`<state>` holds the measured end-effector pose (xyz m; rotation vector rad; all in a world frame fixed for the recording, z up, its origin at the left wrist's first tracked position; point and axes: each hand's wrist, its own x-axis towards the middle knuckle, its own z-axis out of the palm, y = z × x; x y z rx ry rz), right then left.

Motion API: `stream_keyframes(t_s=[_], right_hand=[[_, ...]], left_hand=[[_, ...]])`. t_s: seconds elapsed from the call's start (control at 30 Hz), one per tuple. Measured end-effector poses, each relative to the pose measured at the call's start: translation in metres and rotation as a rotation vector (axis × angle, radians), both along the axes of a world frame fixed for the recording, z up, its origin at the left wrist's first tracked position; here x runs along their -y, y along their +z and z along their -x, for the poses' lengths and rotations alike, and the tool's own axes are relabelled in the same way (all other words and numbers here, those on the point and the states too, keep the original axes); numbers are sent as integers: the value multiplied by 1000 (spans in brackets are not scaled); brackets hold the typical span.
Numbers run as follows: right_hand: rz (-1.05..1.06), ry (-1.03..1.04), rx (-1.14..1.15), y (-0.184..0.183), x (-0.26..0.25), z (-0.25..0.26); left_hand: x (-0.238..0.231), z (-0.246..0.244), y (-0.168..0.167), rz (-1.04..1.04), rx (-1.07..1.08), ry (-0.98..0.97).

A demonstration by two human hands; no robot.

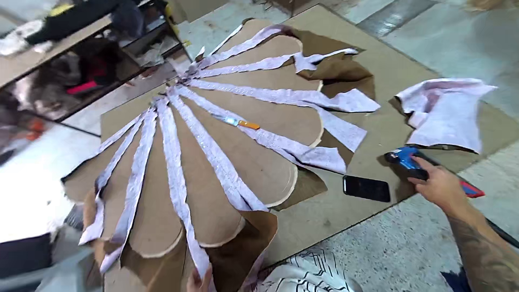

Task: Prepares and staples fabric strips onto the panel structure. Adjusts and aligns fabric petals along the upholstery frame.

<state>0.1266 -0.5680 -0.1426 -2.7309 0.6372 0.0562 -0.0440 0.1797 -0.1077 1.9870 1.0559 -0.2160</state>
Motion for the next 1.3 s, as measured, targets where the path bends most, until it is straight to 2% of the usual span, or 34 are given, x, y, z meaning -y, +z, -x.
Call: stream_keyframes(t_s=[0.07,0.17,0.27,0.4,0.47,0.57,0.63,0.7,0.83,0.97,1.1,1.23,1.3], right_hand=[[1,-10,53,-10,4,-16],[-7,-99,85,17,-53,-42],[-174,164,120,50,-155,-60],[-445,677,35,69,-348,-38],[-492,804,-108,71,-430,-24],[-395,842,-315,61,-503,-30],[-328,816,-402,59,-522,-41],[-292,767,-431,59,-527,-51],[-292,625,-386,58,-509,-65],[-229,553,-365,59,-516,-68],[-125,526,-397,59,-544,-68],[-161,581,-487,45,-547,-90],[-247,573,-431,36,-539,-97]], left_hand=[[-2,-2,-11,-33,12,66],[-13,-23,-24,-154,-9,57],[-19,-56,-25,-255,-44,8],[-26,-83,-14,-281,-118,76],[-28,-85,-16,-231,-71,176],[-21,-76,-23,-220,106,179],[-15,-67,-27,-325,177,-12],[-12,-64,-35,-465,148,-183],[-15,-72,-50,-572,1,-232],[-29,-78,-31,-468,-69,-325],[-75,-81,-18,-285,66,-213],[-85,-97,-33,18,211,230],[-78,-106,-41,71,248,356]])
